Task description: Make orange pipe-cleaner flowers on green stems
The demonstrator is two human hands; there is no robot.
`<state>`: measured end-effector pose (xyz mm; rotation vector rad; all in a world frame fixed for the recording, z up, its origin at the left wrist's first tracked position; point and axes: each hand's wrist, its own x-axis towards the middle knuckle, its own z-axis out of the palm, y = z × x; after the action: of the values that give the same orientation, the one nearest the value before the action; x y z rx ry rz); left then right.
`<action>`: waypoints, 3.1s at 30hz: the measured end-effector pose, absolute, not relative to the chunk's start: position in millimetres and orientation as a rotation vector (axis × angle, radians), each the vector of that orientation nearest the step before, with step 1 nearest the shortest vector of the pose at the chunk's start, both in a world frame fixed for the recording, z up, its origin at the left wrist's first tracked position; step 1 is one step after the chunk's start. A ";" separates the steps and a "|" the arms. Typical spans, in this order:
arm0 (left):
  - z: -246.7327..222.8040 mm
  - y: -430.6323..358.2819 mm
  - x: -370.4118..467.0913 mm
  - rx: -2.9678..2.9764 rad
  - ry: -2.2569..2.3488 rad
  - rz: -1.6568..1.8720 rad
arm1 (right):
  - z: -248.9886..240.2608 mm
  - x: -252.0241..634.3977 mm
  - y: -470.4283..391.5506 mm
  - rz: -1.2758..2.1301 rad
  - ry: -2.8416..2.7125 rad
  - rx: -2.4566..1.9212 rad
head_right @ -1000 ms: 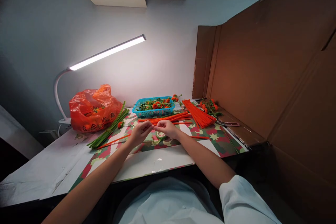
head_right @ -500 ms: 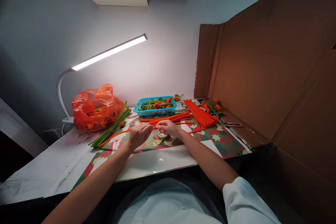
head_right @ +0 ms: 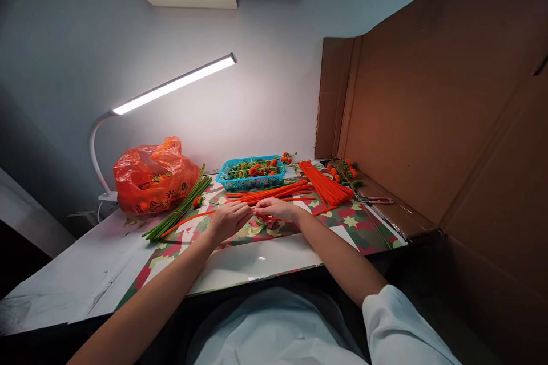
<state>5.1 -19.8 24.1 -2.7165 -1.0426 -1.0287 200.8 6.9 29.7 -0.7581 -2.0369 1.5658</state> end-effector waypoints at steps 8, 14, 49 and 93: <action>20.1 -8.4 2.5 -2.838 -1.258 -1.189 | 30.1 190.6 -1.9 1.003 -2.058 -0.817; 16.5 -7.0 -0.8 -2.767 -1.331 -1.274 | 23.7 187.2 2.3 0.857 -2.026 -0.787; 16.2 -11.9 -2.6 -2.807 -1.158 -1.152 | 27.1 197.4 4.8 1.223 -2.068 -0.893; 27.1 -22.7 4.3 -2.747 -1.151 -1.132 | 27.4 204.9 7.0 1.491 -2.012 -0.805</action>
<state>4.3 -22.7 27.1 -2.7468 -1.1507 -1.1321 204.9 7.0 27.4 -0.8052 -2.0123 1.4905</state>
